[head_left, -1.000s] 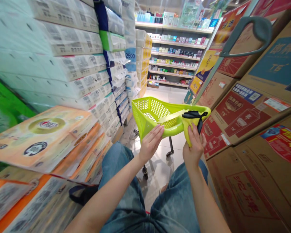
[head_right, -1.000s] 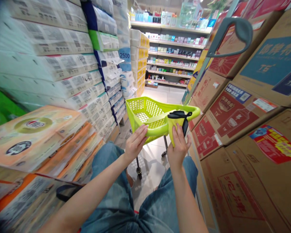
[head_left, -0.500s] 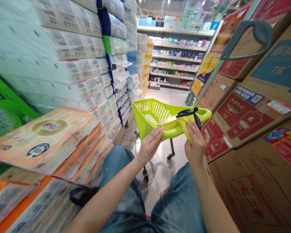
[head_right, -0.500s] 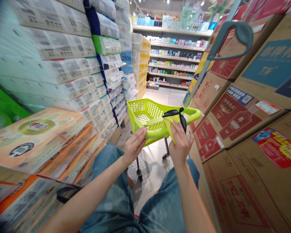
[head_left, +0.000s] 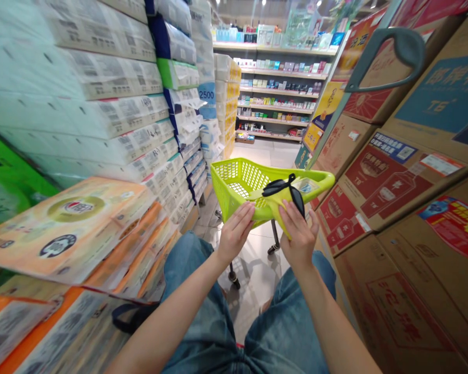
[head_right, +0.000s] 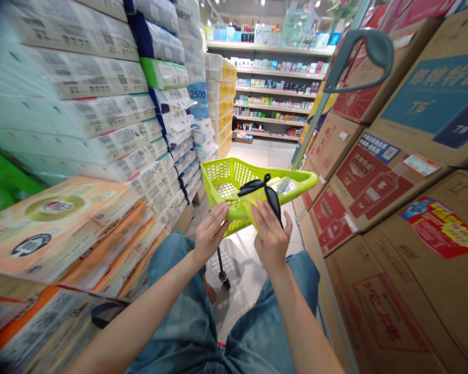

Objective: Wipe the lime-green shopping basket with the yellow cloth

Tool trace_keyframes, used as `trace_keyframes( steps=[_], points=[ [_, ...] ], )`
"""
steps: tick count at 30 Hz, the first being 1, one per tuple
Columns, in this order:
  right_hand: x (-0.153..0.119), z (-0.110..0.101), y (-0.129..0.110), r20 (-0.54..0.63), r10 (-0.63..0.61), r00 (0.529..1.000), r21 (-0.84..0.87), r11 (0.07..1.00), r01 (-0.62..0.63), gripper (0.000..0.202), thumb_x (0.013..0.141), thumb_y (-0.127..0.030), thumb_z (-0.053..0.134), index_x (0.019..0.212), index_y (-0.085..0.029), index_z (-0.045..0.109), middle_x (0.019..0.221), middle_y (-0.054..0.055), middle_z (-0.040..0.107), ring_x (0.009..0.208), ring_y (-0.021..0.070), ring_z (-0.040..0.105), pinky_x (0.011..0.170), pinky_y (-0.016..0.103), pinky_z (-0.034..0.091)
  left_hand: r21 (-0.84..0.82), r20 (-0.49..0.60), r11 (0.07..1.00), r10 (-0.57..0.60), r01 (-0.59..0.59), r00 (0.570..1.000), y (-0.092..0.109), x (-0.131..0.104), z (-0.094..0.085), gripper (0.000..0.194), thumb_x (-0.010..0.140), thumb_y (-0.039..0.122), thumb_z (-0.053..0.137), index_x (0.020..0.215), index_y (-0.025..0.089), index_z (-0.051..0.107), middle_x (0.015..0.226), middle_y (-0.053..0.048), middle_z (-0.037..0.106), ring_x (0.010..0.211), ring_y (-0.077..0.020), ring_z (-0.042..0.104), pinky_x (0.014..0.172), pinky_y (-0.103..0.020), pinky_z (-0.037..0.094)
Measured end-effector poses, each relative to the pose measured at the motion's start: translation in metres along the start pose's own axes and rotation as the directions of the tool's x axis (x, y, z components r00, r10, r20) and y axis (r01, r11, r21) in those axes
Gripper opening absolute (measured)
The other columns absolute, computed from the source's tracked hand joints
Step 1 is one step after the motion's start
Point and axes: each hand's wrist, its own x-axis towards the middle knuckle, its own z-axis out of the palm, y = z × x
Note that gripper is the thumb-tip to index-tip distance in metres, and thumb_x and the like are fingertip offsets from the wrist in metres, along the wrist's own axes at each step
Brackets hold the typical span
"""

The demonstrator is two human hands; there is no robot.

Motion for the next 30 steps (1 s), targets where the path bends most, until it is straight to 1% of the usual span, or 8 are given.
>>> trace_keyframes(
  steps=[4,9,11,14,18,21,25,30],
  points=[
    [0.002,0.000,0.010,-0.030,0.147,0.989,-0.049,0.988,-0.149,0.064,0.077,0.000,0.042,0.135,-0.023,0.058,0.140,0.009,0.064,0.133,0.0203,0.058,0.120,0.044,0.024,0.001,-0.016,1.000,0.009,-0.009,1.000,0.003,0.002,0.002,0.056,0.098,0.011,0.054,0.152,0.020,0.040,0.139,-0.013,0.062,0.136,-0.0222,0.054,0.111,-0.044,0.051],
    [-0.003,0.003,-0.050,0.053,0.099,0.994,0.040,0.994,-0.101,0.065,0.079,-0.001,0.040,0.139,-0.021,0.055,0.143,0.009,0.062,0.138,0.0176,0.052,0.122,0.041,0.021,0.022,-0.041,1.000,-0.010,0.011,0.999,0.002,-0.002,0.006,0.053,0.099,0.011,0.052,0.150,0.020,0.042,0.138,-0.014,0.063,0.135,-0.0226,0.055,0.110,-0.043,0.052],
    [-0.004,0.004,-0.059,0.072,0.045,0.996,0.057,0.997,-0.050,0.064,0.079,0.000,0.040,0.138,-0.022,0.055,0.141,0.008,0.063,0.138,0.0166,0.052,0.123,0.041,0.018,0.032,-0.050,0.999,-0.007,0.009,0.999,0.000,-0.004,0.005,0.051,0.099,0.012,0.052,0.149,0.020,0.043,0.137,-0.014,0.063,0.134,-0.0226,0.056,0.110,-0.041,0.053],
    [-0.005,0.003,-0.038,0.052,0.025,0.998,0.055,0.998,-0.028,0.066,0.079,0.001,0.041,0.138,-0.025,0.056,0.138,0.007,0.066,0.133,0.0164,0.057,0.123,0.042,0.017,0.017,-0.028,1.000,0.001,-0.001,1.000,-0.001,-0.003,0.004,0.054,0.098,0.011,0.053,0.151,0.019,0.041,0.139,-0.014,0.062,0.136,-0.0229,0.054,0.111,-0.042,0.051],
    [-0.003,0.004,-0.003,-0.045,0.179,0.983,0.001,0.984,-0.179,0.070,0.078,0.000,0.041,0.141,-0.027,0.055,0.140,0.008,0.064,0.133,0.0196,0.058,0.121,0.044,0.024,-0.013,-0.009,1.000,0.007,-0.007,1.000,0.002,0.001,0.006,0.056,0.099,0.010,0.052,0.153,0.020,0.038,0.142,-0.014,0.059,0.138,-0.0223,0.052,0.113,-0.044,0.049],
    [-0.003,0.005,-0.016,-0.037,0.222,0.974,-0.005,0.975,-0.222,0.069,0.079,-0.001,0.042,0.143,-0.025,0.052,0.143,0.009,0.061,0.136,0.0205,0.055,0.120,0.043,0.026,-0.024,-0.014,1.000,-0.014,0.013,1.000,0.004,0.001,0.010,0.056,0.099,0.010,0.051,0.153,0.021,0.038,0.143,-0.013,0.059,0.138,-0.0223,0.052,0.113,-0.045,0.049],
    [-0.008,0.005,-0.052,0.036,0.097,0.995,0.053,0.994,-0.099,0.064,0.082,-0.002,0.042,0.142,-0.023,0.052,0.142,0.010,0.062,0.137,0.0173,0.053,0.121,0.039,0.024,-0.019,-0.048,1.000,-0.013,0.013,0.999,0.003,-0.002,0.012,0.055,0.099,0.010,0.051,0.152,0.021,0.040,0.141,-0.013,0.060,0.137,-0.0221,0.052,0.113,-0.042,0.050],
    [-0.011,0.006,-0.025,-0.003,0.066,0.998,0.046,0.997,-0.065,0.064,0.082,-0.001,0.042,0.140,-0.026,0.055,0.138,0.008,0.066,0.131,0.0170,0.059,0.121,0.040,0.023,-0.026,0.001,1.000,-0.006,0.006,1.000,0.000,0.000,0.008,0.057,0.098,0.008,0.053,0.152,0.020,0.039,0.142,-0.014,0.060,0.138,-0.0224,0.051,0.113,-0.043,0.049]
  ],
)
